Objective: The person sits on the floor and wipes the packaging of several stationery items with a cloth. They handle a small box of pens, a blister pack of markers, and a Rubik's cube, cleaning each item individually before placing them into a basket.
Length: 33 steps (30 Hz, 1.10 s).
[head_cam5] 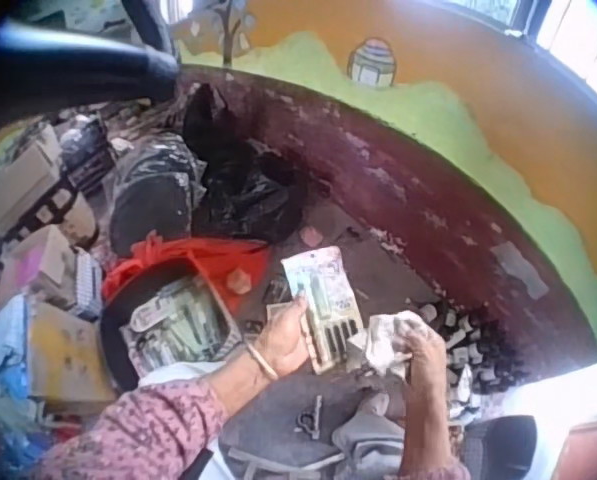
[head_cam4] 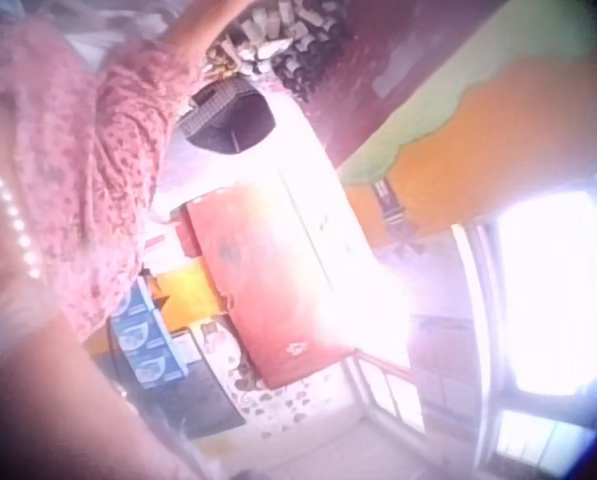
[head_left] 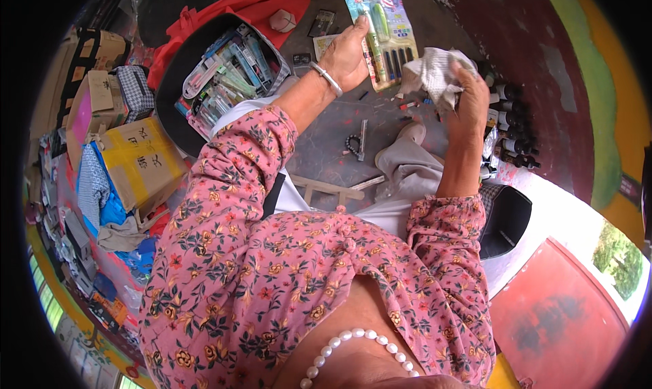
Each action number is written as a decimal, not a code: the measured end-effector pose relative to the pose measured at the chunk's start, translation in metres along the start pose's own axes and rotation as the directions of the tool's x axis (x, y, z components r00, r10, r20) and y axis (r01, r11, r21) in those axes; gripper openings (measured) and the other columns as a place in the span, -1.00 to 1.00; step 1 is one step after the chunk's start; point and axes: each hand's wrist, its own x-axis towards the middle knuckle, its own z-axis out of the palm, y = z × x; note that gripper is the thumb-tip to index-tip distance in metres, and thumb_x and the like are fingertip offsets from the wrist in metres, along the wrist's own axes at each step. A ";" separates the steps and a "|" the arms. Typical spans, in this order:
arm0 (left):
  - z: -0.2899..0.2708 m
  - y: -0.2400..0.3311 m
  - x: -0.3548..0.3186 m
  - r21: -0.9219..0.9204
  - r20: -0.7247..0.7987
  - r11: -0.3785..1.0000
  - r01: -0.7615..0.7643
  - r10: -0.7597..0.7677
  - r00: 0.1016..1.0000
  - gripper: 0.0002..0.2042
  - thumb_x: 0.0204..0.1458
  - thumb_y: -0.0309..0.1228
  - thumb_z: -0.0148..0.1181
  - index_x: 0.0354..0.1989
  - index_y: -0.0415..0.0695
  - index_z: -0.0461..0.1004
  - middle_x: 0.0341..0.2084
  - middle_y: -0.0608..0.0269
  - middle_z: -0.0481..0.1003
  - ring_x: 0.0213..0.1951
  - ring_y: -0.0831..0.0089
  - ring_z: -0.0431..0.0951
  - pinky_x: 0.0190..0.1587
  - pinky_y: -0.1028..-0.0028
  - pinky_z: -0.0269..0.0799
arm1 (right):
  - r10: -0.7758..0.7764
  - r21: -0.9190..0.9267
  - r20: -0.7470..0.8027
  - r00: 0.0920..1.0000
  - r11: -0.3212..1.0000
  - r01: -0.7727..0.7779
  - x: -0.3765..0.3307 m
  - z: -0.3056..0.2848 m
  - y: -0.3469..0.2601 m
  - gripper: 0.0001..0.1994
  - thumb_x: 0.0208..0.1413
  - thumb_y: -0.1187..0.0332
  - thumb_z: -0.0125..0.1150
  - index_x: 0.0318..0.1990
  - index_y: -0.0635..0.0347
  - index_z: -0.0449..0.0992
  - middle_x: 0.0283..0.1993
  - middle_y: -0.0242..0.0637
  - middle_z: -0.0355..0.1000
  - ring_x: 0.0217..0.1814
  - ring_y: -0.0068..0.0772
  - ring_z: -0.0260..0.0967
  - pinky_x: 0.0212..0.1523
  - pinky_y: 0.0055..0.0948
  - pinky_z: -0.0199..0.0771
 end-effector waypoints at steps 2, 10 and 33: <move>0.004 -0.002 -0.004 0.076 0.017 0.993 -0.092 0.091 0.996 -0.57 0.16 -0.16 -0.37 0.01 -0.27 0.16 -0.13 -0.01 0.35 -0.09 0.19 0.39 -0.02 0.23 0.31 | -0.358 -0.425 -0.055 0.932 0.853 0.302 0.000 0.000 -0.009 -0.84 0.01 0.41 0.05 -0.32 0.35 0.42 -0.39 -0.27 0.42 -0.46 -0.50 0.35 -0.40 -0.56 0.37; 0.000 -0.012 -0.001 0.036 -0.078 0.999 0.013 -0.010 0.997 -0.66 0.16 -0.28 -0.39 -0.04 -0.24 0.20 -0.16 0.07 0.36 -0.14 0.28 0.41 -0.06 0.29 0.35 | -0.242 -0.881 0.416 0.877 0.131 0.454 -0.028 0.055 0.019 -0.69 0.04 0.14 -0.02 -0.11 0.05 0.36 -0.19 -0.08 0.26 -0.24 -0.04 0.33 -0.28 -0.23 0.36; -0.005 0.017 0.009 -0.272 -0.055 0.952 -0.143 0.133 0.990 -0.57 0.15 -0.15 -0.33 0.06 -0.20 0.12 0.02 0.05 0.23 0.07 0.17 0.22 0.14 0.18 0.07 | 0.143 -0.108 -0.107 0.984 0.982 -0.155 0.006 -0.030 0.028 -0.70 -0.09 0.22 0.22 -0.27 0.25 0.45 -0.41 -0.38 0.37 -0.42 -0.57 0.30 -0.41 -0.58 0.31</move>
